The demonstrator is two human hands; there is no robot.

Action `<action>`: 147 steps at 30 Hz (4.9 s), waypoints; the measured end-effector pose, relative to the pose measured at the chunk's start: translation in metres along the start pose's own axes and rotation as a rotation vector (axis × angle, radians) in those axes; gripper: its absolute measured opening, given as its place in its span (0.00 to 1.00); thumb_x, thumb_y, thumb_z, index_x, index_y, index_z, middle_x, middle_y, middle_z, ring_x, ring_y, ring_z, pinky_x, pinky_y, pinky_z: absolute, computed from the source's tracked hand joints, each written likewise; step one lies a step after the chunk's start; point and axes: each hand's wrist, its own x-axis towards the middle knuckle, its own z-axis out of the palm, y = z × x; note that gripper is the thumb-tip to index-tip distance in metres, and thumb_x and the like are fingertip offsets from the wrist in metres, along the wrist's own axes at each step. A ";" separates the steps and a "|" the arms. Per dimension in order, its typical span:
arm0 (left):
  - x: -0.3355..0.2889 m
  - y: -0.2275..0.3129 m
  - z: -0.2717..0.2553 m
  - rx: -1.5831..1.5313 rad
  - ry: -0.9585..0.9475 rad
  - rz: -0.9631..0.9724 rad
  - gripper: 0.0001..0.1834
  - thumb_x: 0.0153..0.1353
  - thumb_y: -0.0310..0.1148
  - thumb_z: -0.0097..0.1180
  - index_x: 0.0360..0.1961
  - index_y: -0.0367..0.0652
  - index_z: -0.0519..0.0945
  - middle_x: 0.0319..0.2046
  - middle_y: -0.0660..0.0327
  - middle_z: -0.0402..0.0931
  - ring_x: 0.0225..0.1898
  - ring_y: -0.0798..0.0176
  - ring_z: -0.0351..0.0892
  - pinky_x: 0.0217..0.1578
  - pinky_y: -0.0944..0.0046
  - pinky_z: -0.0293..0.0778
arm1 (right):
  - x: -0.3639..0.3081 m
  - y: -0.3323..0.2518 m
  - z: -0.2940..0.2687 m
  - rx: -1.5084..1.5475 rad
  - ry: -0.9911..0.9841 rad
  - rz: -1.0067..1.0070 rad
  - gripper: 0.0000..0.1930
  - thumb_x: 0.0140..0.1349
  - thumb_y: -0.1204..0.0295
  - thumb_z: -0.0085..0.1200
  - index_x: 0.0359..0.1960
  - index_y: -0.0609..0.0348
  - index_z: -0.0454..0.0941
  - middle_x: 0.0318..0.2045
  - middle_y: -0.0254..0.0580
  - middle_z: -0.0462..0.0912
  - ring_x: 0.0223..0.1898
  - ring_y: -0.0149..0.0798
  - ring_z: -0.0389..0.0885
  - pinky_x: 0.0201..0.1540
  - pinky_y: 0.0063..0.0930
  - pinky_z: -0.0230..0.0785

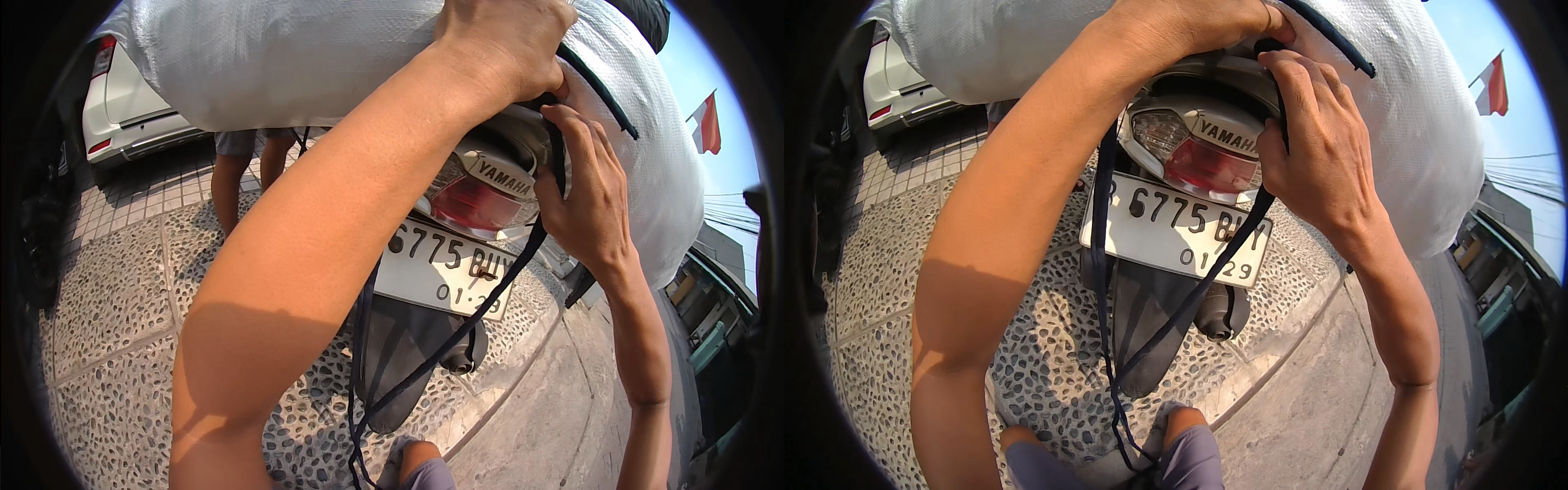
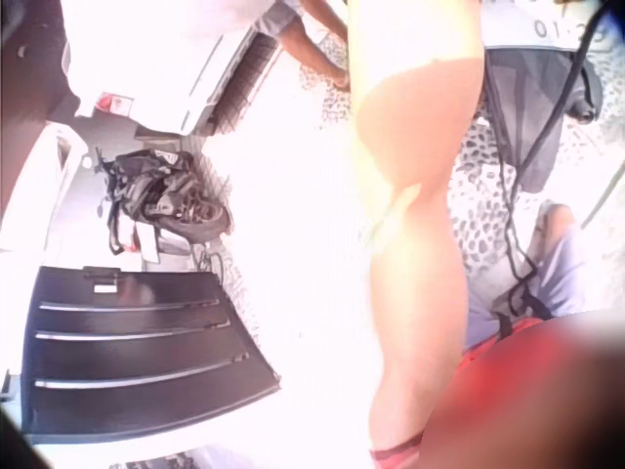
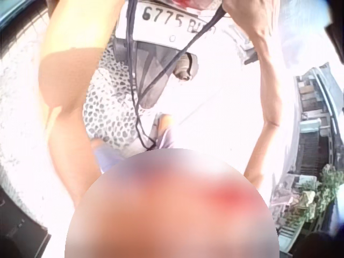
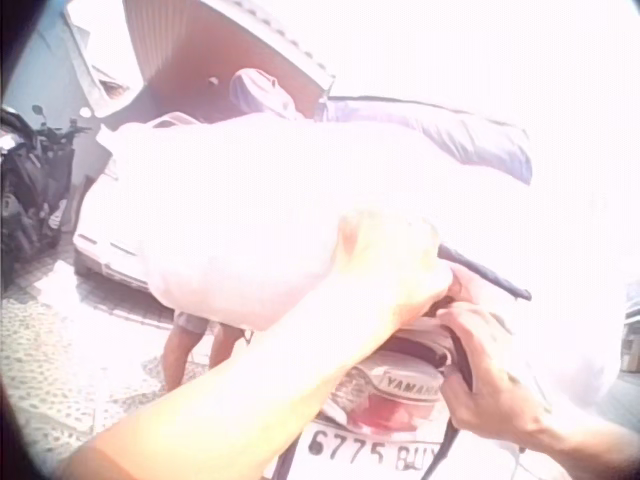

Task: The person secures a large white sack and a black plastic bag onto the back of a white scooter using black straps. They use orange-handled scissors to trim excess strap length and then loop and tighten the straps around the scooter's rear frame and license plate area to hold the cargo in place.

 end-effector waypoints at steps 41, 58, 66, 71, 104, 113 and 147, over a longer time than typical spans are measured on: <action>0.000 0.020 -0.038 -0.033 -0.235 -0.079 0.13 0.51 0.37 0.64 0.34 0.40 0.86 0.28 0.55 0.82 0.30 0.61 0.80 0.34 0.60 0.74 | 0.031 0.011 -0.019 0.318 -0.406 0.189 0.37 0.39 0.76 0.58 0.59 0.63 0.67 0.53 0.59 0.77 0.57 0.54 0.76 0.68 0.42 0.62; -0.093 0.061 -0.053 -0.785 0.016 -1.131 0.09 0.56 0.30 0.63 0.33 0.34 0.85 0.24 0.62 0.78 0.18 0.76 0.66 0.20 0.74 0.60 | -0.041 -0.039 0.046 0.654 0.676 0.767 0.09 0.53 0.82 0.59 0.37 0.62 0.79 0.35 0.45 0.80 0.36 0.43 0.80 0.40 0.34 0.73; -0.096 0.073 -0.011 -0.938 0.144 -1.217 0.13 0.56 0.30 0.64 0.39 0.32 0.84 0.25 0.66 0.75 0.20 0.78 0.62 0.21 0.75 0.57 | -0.084 -0.038 0.017 1.138 0.858 1.228 0.09 0.59 0.82 0.56 0.42 0.66 0.77 0.32 0.33 0.79 0.31 0.22 0.75 0.36 0.15 0.68; -0.096 0.062 -0.005 -0.808 -0.075 -1.072 0.13 0.57 0.30 0.63 0.40 0.31 0.85 0.26 0.68 0.75 0.27 0.75 0.65 0.30 0.71 0.60 | -0.091 -0.042 0.014 1.299 0.745 1.240 0.11 0.60 0.81 0.58 0.44 0.68 0.77 0.35 0.37 0.80 0.35 0.24 0.76 0.41 0.16 0.70; -0.120 0.019 -0.035 -0.240 -0.259 -1.254 0.26 0.63 0.52 0.55 0.38 0.34 0.75 0.18 0.64 0.70 0.16 0.71 0.67 0.14 0.67 0.60 | -0.010 -0.057 0.062 0.761 0.684 1.253 0.03 0.52 0.72 0.60 0.26 0.57 0.83 0.23 0.38 0.83 0.31 0.42 0.79 0.48 0.37 0.61; -0.120 0.037 -0.062 -0.992 -0.103 -1.317 0.20 0.63 0.46 0.58 0.36 0.36 0.77 0.25 0.59 0.77 0.13 0.76 0.62 0.12 0.77 0.52 | -0.011 -0.077 0.029 0.768 0.999 1.377 0.08 0.54 0.75 0.64 0.24 0.61 0.76 0.27 0.40 0.83 0.30 0.40 0.80 0.39 0.32 0.68; -0.068 0.027 -0.018 -0.387 -0.720 -0.815 0.16 0.61 0.35 0.50 0.22 0.35 0.79 0.13 0.62 0.70 0.17 0.68 0.68 0.23 0.64 0.61 | -0.011 0.005 0.034 1.394 -0.199 0.577 0.20 0.61 0.75 0.47 0.54 0.72 0.76 0.47 0.49 0.82 0.45 0.34 0.76 0.56 0.28 0.65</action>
